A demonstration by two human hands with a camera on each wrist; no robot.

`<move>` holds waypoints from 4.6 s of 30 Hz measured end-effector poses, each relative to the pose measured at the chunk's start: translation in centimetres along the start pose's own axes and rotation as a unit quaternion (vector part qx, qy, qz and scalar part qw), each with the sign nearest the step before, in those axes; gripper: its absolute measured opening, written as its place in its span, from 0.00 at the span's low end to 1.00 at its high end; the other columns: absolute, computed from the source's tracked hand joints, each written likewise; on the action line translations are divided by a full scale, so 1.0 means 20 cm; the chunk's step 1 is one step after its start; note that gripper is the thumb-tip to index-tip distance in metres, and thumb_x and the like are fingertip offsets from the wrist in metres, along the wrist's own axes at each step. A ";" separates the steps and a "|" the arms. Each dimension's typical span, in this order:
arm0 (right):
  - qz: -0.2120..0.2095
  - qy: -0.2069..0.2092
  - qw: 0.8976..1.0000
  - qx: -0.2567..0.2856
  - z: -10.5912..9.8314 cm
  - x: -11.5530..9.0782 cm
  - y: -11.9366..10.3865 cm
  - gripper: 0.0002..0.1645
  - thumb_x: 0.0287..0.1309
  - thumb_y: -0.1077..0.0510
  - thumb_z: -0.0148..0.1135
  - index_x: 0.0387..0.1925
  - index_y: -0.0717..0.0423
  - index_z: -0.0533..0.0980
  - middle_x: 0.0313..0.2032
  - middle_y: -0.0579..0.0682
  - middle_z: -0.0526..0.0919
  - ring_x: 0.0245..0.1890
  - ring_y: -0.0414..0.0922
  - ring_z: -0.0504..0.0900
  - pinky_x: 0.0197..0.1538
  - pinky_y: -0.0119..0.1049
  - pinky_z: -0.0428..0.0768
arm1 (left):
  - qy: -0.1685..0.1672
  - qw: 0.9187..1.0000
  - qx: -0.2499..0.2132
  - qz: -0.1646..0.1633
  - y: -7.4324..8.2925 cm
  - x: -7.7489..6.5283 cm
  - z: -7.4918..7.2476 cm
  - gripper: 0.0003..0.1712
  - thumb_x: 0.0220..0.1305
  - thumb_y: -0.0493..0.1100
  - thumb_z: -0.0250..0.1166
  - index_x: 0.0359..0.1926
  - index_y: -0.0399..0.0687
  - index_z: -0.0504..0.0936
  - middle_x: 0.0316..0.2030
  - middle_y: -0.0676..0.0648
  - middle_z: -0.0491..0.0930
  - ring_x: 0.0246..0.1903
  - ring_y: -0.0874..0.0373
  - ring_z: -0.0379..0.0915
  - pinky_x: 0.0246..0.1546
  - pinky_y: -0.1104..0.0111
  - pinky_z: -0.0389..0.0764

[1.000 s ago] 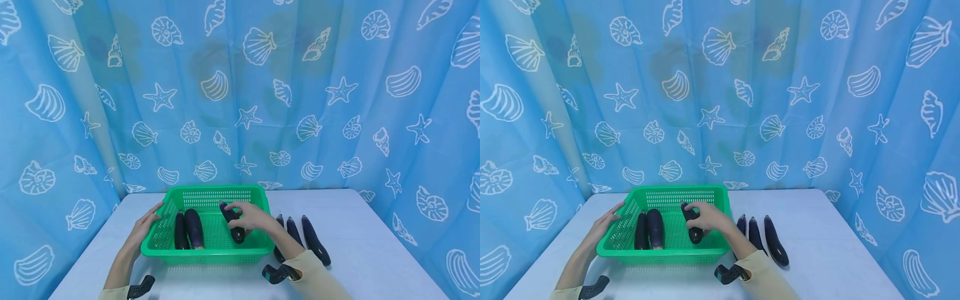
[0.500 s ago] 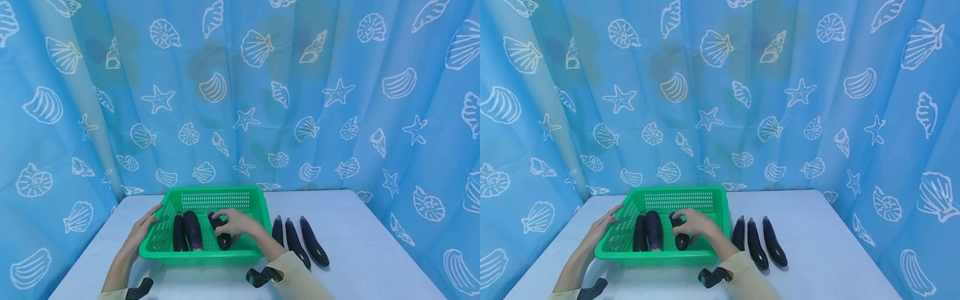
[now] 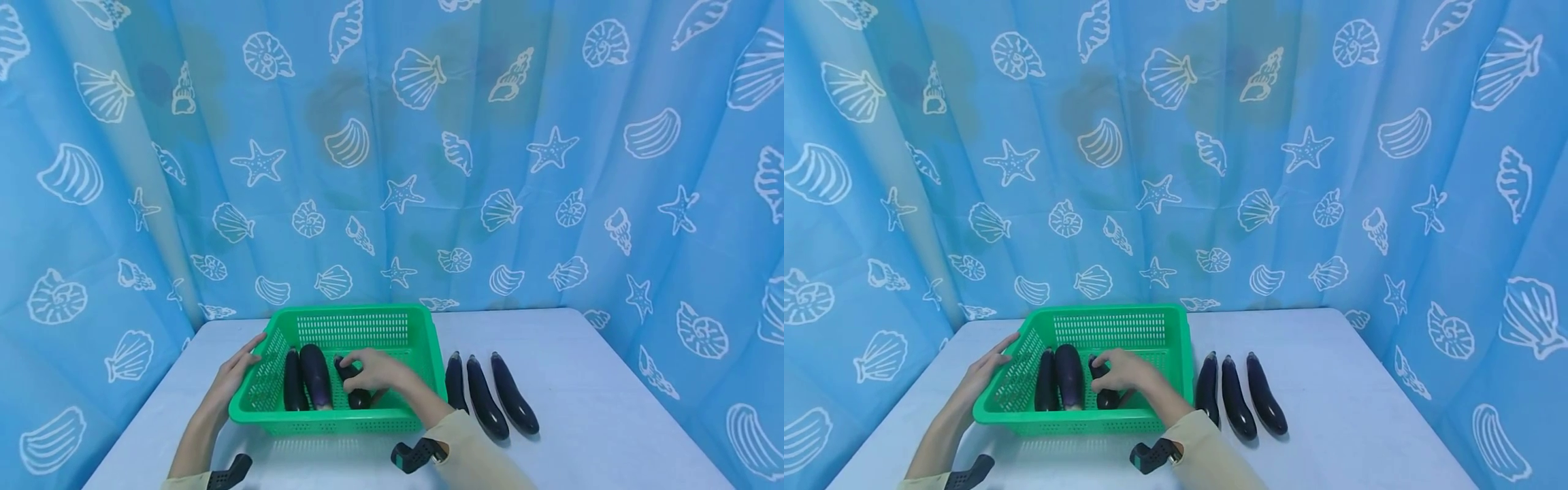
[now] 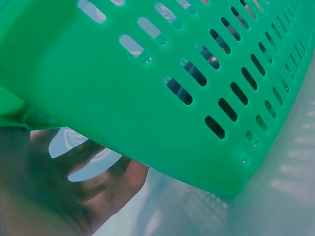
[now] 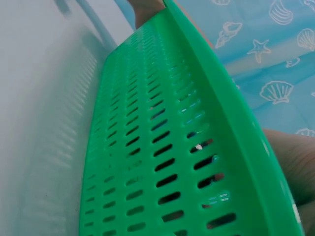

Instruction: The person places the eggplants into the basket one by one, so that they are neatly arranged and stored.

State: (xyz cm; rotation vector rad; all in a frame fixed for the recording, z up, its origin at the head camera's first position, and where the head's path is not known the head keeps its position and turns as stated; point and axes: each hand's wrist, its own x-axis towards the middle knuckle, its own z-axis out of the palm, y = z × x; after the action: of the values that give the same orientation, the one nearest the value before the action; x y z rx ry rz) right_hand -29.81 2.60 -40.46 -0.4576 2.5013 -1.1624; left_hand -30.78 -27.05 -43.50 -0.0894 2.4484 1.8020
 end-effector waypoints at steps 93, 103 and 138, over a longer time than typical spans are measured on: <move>0.015 -0.074 0.994 -0.083 -0.02 -0.07 -0.04 0.32 0.58 0.48 0.67 0.64 0.44 0.73 0.67 0.53 0.69 0.41 0.46 0.81 0.34 0.42 0.84 | 0.006 1.000 0.015 -0.002 0.01 0.00 0.00 0.34 0.73 0.48 0.45 0.77 0.65 0.51 0.79 0.42 0.42 0.76 0.36 0.42 0.71 0.40 0.54; -0.001 -0.070 0.997 -0.040 -0.08 -0.10 0.00 0.30 0.58 0.50 0.67 0.63 0.48 0.74 0.59 0.58 0.76 0.51 0.51 0.82 0.34 0.43 0.85 | 0.002 1.000 0.011 -0.001 0.00 0.01 0.00 0.34 0.73 0.49 0.45 0.77 0.66 0.51 0.79 0.43 0.42 0.76 0.36 0.42 0.72 0.41 0.53; -0.080 -0.018 0.997 0.003 -0.37 -0.28 0.12 0.30 0.62 0.49 0.64 0.63 0.52 0.72 0.57 0.64 0.78 0.48 0.57 0.84 0.39 0.48 0.86 | -0.004 1.000 -0.005 -0.008 0.00 0.00 0.00 0.34 0.73 0.47 0.45 0.77 0.65 0.51 0.79 0.43 0.40 0.76 0.37 0.39 0.73 0.41 0.51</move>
State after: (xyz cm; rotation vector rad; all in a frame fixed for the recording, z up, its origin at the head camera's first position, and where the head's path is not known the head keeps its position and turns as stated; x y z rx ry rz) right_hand -28.33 11.37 -36.88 -0.6829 2.4668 -1.2094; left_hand -30.85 -27.06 -43.58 -0.1027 2.4267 1.8038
